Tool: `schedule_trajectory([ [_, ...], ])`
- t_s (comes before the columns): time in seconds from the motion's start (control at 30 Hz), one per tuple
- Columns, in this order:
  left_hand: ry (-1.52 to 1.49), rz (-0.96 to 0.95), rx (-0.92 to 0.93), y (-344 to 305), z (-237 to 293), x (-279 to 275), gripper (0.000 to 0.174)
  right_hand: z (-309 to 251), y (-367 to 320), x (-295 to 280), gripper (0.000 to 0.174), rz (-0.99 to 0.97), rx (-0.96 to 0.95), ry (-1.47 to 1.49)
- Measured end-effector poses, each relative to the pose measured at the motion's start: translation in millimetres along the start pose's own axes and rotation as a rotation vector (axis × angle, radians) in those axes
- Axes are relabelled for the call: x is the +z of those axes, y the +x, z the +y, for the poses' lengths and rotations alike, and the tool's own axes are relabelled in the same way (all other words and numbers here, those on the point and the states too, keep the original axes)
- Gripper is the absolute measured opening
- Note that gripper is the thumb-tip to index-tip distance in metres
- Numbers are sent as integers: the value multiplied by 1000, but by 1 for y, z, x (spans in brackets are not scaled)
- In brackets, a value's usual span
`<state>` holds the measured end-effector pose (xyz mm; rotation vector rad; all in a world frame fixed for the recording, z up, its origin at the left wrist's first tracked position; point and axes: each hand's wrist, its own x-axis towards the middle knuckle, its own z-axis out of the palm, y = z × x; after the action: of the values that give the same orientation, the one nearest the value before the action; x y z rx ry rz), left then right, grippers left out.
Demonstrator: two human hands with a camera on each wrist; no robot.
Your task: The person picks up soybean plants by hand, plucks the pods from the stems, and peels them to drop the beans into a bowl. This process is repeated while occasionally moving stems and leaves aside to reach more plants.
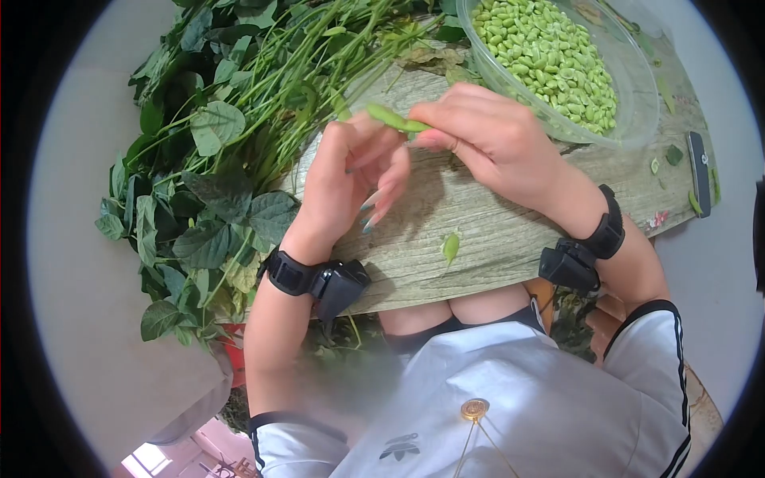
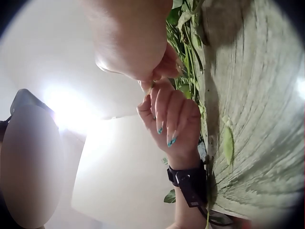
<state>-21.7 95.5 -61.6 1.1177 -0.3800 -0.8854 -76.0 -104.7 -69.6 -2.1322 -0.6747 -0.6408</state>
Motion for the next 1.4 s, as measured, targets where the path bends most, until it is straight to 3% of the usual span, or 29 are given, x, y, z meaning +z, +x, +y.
schedule_trajectory([
  [0.17, 96, 163, -48, 0, 1, 9, 34, 2, 0, 5, 21, 7, -44, -34],
  [0.27, 87, 129, -75, 2, -4, 6, 35, -1, -4, 4, 20, -67, 51, -1],
  [0.43, 29, 60, 81, 2, -3, 7, 37, 1, 0, 7, 18, 62, 14, 24],
  [0.57, -61, 125, 75, 3, -5, 10, 33, -3, -1, 6, 12, 52, 104, 77],
  [0.73, -5, 6, 57, 3, -4, 0, 41, -3, -1, 4, 13, 30, 101, 63],
  [0.87, 22, 5, 60, 2, -4, 1, 41, -3, 0, 5, 13, 31, 91, 63],
  [0.97, 10, 121, 92, 4, -6, 6, 36, -3, 0, 3, 13, 19, 92, 65],
  [1.07, 15, -11, 77, 3, -5, -2, 40, -4, 0, 3, 13, 11, 103, 74],
  [1.17, 50, 39, 60, 3, -2, 2, 38, -5, -1, 5, 14, 32, 159, 138],
  [1.23, 206, 105, 93, 2, -3, 1, 35, -8, -1, 8, 16, 28, 342, 293],
  [1.4, 311, 160, 157, 5, -6, 3, 30, -10, -3, 13, 21, 17, 501, 473],
])
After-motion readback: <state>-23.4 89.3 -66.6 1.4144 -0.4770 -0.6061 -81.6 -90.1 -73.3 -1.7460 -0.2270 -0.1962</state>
